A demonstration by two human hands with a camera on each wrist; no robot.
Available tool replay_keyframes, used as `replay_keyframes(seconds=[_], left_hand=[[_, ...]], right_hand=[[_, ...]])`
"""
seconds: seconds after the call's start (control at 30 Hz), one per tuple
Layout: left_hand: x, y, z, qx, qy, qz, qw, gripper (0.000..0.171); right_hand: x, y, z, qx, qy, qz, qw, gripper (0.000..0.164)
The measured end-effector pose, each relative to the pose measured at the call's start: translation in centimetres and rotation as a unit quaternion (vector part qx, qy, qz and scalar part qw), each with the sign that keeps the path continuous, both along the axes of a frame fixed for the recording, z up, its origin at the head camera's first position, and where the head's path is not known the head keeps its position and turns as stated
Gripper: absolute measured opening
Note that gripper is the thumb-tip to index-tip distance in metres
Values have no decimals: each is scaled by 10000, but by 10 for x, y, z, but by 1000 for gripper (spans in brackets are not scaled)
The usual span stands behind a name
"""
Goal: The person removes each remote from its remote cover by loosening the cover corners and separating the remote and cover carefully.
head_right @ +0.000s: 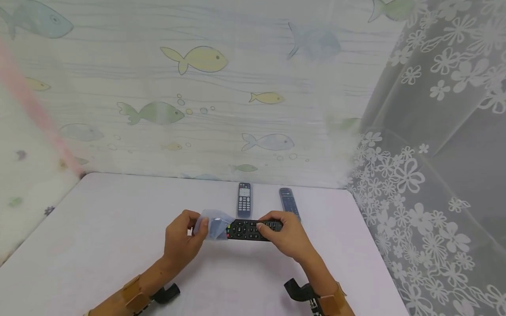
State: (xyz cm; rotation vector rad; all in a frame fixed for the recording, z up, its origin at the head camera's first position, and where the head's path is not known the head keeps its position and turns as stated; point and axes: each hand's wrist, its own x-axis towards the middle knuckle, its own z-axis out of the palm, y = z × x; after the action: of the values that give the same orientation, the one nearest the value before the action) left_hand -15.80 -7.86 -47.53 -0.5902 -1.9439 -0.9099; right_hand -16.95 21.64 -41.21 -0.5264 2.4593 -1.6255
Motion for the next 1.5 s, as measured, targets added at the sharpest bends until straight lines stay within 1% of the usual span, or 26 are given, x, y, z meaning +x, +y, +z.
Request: replay_keyframes(seconds=[0.13,0.23,0.37,0.57,0.8,0.9,0.97,1.07,1.2,1.3,1.37,1.5], left_hand=[[-1,-2,1,34,-29,94,9999,33],[-2,-3,1,22,-46,143,9999,26],[-4,-6,0,82,-178,137,9997,18],[-7,-10,0,148,-237,173,9995,17],[-8,-13,2,239,-378,211,9988,14],[-8,-16,2,347,-561,270,9975,14],[-9,-19,2,466,-692,335,9960,13],[-9,-22,1,666,-936,328,9928,12],[-8,-25,2,797,-1132,269,9900,10],[-6,-25,3,883,-1248,249,9879,10],[-5,-26,4,976,-1390,241,9852,9],[-1,-29,6,1177,-1813,276,9760,9]], right_hand=[[0,0,1,20,-25,-86,10000,14],[0,0,1,21,4,-130,9999,14],[-1,1,0,59,44,-166,9998,14],[-3,4,-1,76,72,-282,9995,13],[-1,11,3,67,70,-389,9992,15],[-1,16,4,11,55,-506,9987,17],[-2,20,5,17,-8,-671,9977,18],[-3,25,7,16,-219,-1032,9944,20],[-4,30,8,-99,-556,-1396,9886,25],[-3,34,6,-368,-715,-1463,9860,28],[-3,38,4,-551,-818,-1482,9840,29],[1,51,-4,-790,-1088,-1563,9785,31]])
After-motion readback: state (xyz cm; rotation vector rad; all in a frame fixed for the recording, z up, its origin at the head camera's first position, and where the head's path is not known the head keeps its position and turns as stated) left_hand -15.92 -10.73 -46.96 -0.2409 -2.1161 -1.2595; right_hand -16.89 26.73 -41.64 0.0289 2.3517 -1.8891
